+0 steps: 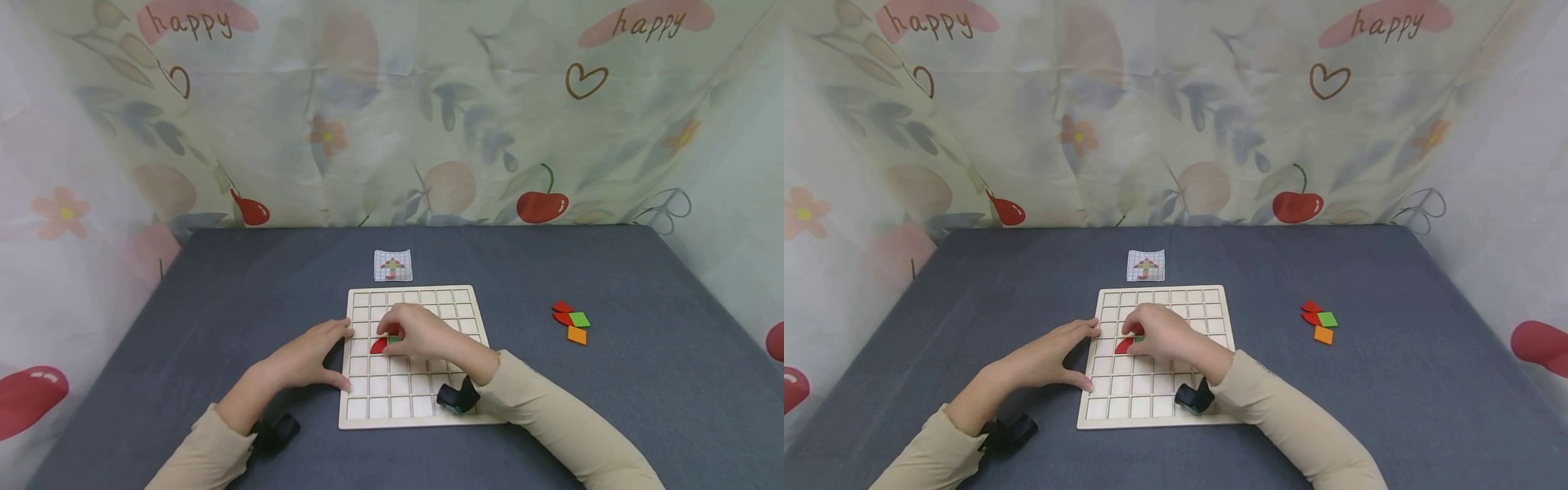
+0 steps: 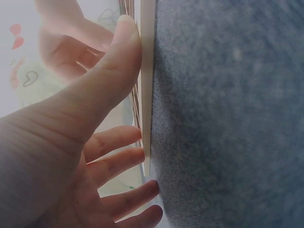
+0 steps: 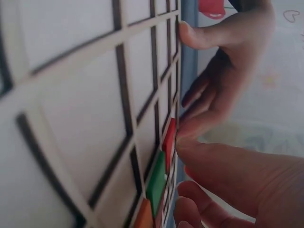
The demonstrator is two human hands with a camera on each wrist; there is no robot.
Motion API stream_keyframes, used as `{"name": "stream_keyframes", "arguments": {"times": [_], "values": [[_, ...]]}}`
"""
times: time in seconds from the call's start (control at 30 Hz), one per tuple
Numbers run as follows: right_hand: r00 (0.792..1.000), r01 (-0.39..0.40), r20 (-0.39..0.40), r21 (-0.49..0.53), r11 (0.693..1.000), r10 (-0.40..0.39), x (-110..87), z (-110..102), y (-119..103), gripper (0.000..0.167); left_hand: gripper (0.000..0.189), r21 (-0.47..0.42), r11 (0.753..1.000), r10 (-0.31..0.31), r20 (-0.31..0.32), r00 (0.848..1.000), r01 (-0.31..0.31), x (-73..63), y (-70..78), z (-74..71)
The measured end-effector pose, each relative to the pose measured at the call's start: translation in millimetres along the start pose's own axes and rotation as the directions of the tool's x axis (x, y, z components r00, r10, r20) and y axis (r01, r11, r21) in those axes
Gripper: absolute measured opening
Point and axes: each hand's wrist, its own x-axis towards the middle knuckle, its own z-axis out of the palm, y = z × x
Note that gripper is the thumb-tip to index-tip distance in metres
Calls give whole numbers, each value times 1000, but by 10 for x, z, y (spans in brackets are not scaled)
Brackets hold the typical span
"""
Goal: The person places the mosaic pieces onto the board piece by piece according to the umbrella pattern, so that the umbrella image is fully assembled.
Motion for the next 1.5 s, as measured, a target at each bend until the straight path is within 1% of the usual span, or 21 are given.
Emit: {"name": "stream_keyframes", "arguments": {"times": [0.17, 0.33, 0.43, 0.5, 0.57, 0.67, 0.83, 0.93, 1.03, 1.1, 1.17, 1.3, 1.4, 1.5], "values": [[1000, -11, -22, 48, 999, 12, -103, -139, 121, 19, 88, -2, 1000, -8, 2, 1000, 8, 2, 8, 0], [994, -89, -61, 82, 993, 94, -267, -301, 313, 24, 90, -2, 1000, -12, 1, 1000, 12, 2, 15, -2], [984, -141, -97, 94, 986, 150, -376, -402, 454, 27, 90, -4, 1000, -13, 0, 1000, 13, 0, 19, -4], [977, -158, -131, 86, 984, 168, -457, -468, 577, 28, 90, -3, 1000, -12, -1, 1000, 12, -2, 20, -6], [968, -179, -165, 82, 980, 191, -548, -539, 712, 27, 89, -5, 1000, -12, -1, 1000, 12, -5, 21, -9], [948, -220, -215, 86, 972, 233, -711, -651, 913, 27, 89, -9, 1000, -12, 0, 1000, 12, -7, 17, -8], [906, -327, -254, 92, 941, 339, -997, -853, 1192, 31, 89, -9, 1000, -15, -1, 1000, 15, -17, 17, 1], [882, -393, -242, 97, 915, 404, -1153, -962, 1349, 36, 89, -11, 1000, -18, 0, 1000, 18, -22, 20, 3], [861, -450, -211, 109, 886, 464, -1302, -1056, 1495, 41, 89, -11, 1000, -18, 0, 1000, 18, -18, 18, 4], [850, -478, -189, 112, 871, 491, -1396, -1106, 1582, 43, 89, -10, 1000, -20, 1, 1000, 20, -17, 19, 3], [845, -496, -171, 104, 862, 507, -1488, -1150, 1661, 43, 89, -3, 1000, -22, 1, 1000, 22, -16, 16, 3], [849, -504, -147, 68, 861, 508, -1635, -1212, 1812, 42, 89, -4, 1000, -28, 3, 1000, 28, -19, 19, 5], [852, -509, -111, 56, 859, 512, -1713, -1234, 1920, 45, 89, -11, 999, -31, 6, 1000, 31, -17, 23, 7], [866, -492, -60, 61, 868, 496, -1760, -1232, 1997, 46, 90, -16, 999, -30, 9, 1000, 30, -16, 22, 6]]}}
